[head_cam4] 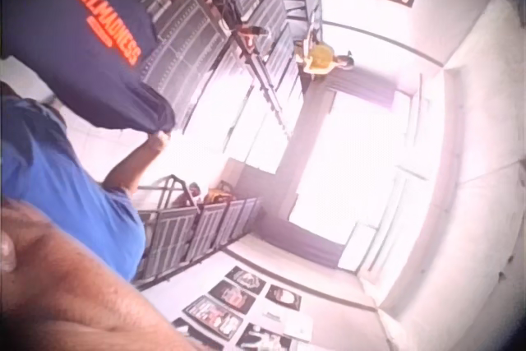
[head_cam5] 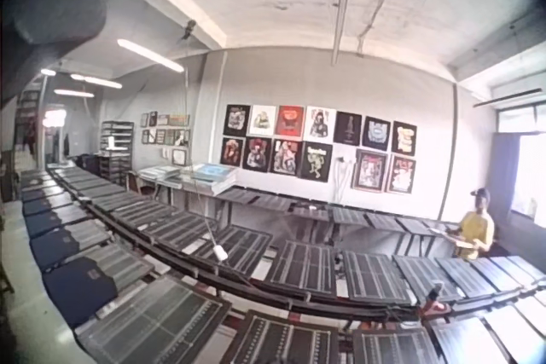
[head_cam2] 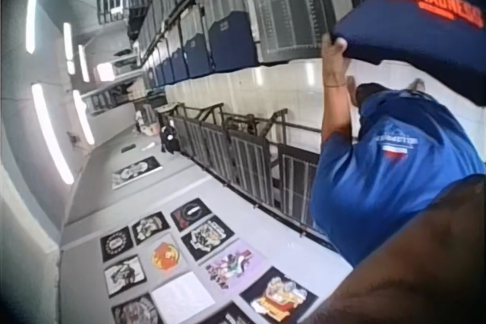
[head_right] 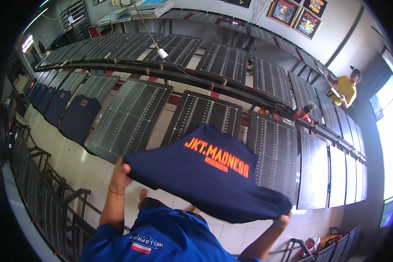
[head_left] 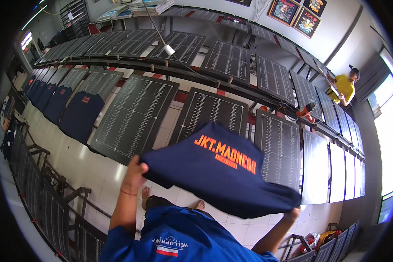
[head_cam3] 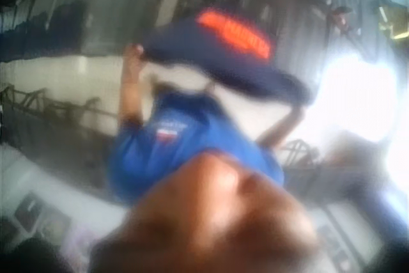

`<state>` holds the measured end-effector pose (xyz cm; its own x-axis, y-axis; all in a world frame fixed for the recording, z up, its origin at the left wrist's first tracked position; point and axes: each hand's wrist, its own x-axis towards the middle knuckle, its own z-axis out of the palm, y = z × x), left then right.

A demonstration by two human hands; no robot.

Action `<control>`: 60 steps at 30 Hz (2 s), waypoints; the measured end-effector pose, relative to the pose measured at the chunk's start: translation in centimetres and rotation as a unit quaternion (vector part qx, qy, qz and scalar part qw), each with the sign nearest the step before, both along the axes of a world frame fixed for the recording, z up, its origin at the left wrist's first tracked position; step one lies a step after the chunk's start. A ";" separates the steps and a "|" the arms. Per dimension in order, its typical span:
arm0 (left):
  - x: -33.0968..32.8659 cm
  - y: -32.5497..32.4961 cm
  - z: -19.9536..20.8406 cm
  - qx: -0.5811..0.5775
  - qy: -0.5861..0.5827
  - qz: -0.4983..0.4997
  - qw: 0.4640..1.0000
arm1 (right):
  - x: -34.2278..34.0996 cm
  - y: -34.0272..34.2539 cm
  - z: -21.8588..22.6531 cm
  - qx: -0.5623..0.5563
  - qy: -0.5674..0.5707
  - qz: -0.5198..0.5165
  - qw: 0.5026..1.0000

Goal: The person prepares navy blue t-shirts on a multi-platen printing press, uses a heat gun to dry ink on a shirt, and checks the alignment of garments on the boards.

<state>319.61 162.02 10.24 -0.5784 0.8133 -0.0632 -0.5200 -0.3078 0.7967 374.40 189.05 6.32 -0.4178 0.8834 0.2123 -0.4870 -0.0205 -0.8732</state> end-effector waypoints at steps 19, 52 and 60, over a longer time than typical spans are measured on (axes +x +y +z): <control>-44.5 0.4 19.7 0.066 0.127 0.028 0.989 | -52.2 -3.6 22.6 -0.026 -0.038 -0.113 0.993; -42.2 -25.0 -30.0 -0.569 0.326 0.235 0.718 | -51.4 -28.1 -13.9 0.026 -0.740 -0.137 0.658; -47.9 -30.3 -21.7 -0.475 0.271 -0.110 0.830 | -84.6 -39.8 -9.7 0.288 -0.467 0.341 0.763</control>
<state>271.69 131.69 -11.42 -0.5747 0.6358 -0.5152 0.0343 0.6478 0.7611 289.76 149.21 -3.39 -0.9455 0.2652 -0.1890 0.3064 0.5276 -0.7923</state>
